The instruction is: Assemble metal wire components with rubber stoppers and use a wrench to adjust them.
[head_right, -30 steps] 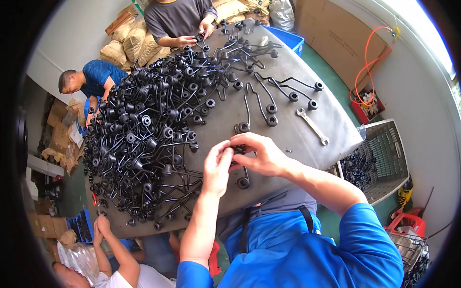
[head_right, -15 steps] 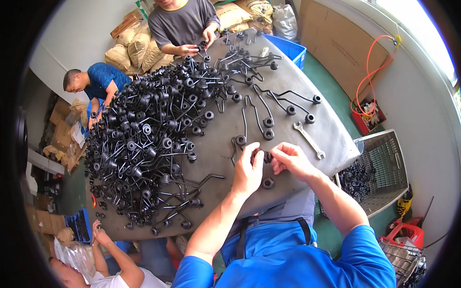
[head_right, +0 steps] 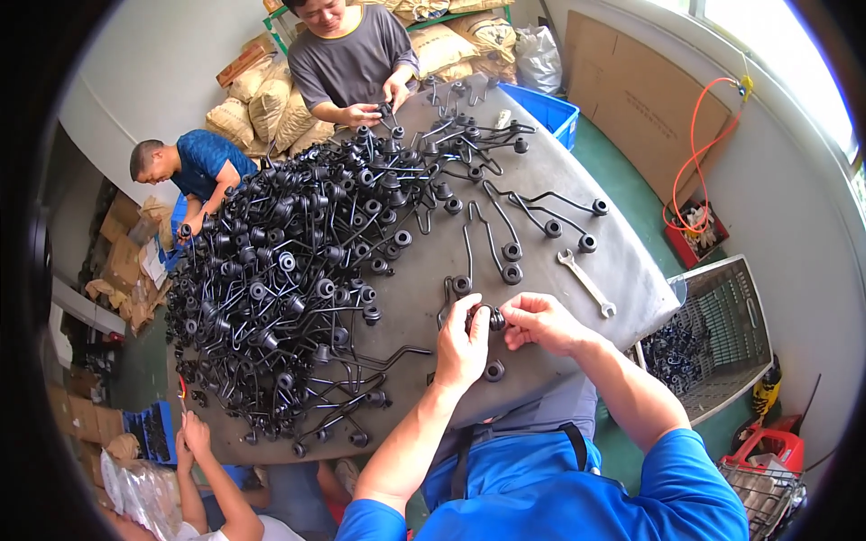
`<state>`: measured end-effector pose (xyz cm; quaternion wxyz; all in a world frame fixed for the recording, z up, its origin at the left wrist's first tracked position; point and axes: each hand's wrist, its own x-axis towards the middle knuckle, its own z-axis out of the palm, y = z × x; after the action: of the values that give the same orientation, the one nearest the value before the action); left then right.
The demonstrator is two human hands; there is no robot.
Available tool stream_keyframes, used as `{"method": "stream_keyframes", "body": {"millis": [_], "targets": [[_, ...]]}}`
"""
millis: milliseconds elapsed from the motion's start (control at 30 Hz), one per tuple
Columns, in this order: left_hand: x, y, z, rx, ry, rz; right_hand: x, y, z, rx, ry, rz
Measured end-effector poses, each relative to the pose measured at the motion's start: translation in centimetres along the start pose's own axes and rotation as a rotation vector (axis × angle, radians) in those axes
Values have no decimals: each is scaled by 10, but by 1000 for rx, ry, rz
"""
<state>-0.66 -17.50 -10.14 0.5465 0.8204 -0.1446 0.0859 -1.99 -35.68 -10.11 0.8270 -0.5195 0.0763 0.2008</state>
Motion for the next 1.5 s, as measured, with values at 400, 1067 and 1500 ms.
{"method": "stream_keyframes", "body": {"millis": [400,1067,1500], "targets": [[-2,-5,0,-116,51,-22,2,-5,6,-74,13,-44],[-7,25,-23,-232,-190,123,-30,-16,36,-1075,-83,-692],[-51,-4,-57,293,-139,-71,-21,-11,37,-710,-10,-343]]}}
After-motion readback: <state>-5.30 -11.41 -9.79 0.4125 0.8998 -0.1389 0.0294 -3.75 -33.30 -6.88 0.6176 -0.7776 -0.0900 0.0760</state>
